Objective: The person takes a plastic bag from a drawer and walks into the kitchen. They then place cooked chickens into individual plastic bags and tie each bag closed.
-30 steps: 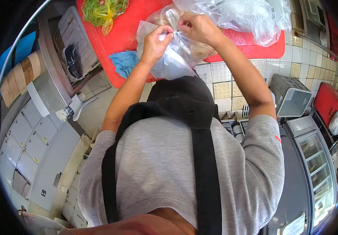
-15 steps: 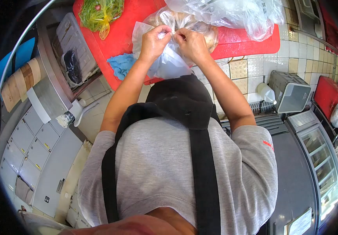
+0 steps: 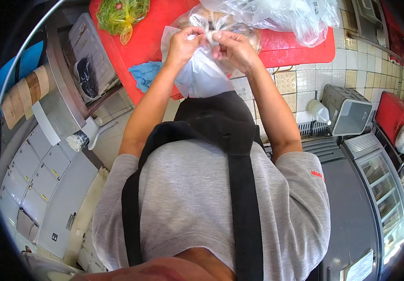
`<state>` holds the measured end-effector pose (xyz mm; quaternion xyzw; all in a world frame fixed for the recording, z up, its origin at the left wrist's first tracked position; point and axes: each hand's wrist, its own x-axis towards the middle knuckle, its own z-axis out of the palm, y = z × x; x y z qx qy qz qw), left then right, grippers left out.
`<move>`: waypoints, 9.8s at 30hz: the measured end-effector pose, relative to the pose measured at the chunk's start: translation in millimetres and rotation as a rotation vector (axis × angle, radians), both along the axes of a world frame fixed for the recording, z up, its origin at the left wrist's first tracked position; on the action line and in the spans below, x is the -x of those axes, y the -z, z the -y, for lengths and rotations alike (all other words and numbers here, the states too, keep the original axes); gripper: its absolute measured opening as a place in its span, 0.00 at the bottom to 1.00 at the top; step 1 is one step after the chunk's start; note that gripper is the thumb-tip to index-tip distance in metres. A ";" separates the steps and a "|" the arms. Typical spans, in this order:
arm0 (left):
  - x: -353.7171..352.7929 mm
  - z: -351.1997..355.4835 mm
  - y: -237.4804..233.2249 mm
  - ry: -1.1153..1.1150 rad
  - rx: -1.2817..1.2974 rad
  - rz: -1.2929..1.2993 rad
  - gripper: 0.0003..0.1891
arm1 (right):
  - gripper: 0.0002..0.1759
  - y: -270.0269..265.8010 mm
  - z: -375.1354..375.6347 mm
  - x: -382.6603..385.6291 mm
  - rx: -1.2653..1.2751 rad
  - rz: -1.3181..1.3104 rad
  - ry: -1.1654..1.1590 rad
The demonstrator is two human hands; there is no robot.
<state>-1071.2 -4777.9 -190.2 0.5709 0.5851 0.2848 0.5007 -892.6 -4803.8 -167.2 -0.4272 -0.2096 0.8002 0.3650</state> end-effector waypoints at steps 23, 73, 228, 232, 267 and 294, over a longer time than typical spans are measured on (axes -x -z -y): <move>-6.2 23.1 -7.3 -0.078 -0.283 -0.048 0.07 | 0.10 15.8 12.0 42.3 -0.239 0.859 0.191; 11.1 19.2 -9.6 0.076 -0.355 -0.064 0.07 | 0.08 -20.6 -29.3 1.7 -0.885 1.152 -0.323; 248.0 90.5 44.3 -0.474 0.448 0.291 0.47 | 0.18 80.3 98.1 177.3 -0.901 1.119 -0.847; 247.9 121.4 31.5 -0.557 0.567 0.369 0.49 | 0.18 5.3 100.1 189.4 -0.435 0.870 -0.803; 228.6 58.8 -122.7 0.576 -0.546 -0.404 0.32 | 0.10 -46.3 81.6 167.0 -0.499 0.320 -0.052; 191.7 130.7 -98.1 -0.198 0.590 0.998 0.11 | 0.05 -14.1 135.1 149.8 -0.307 0.332 0.064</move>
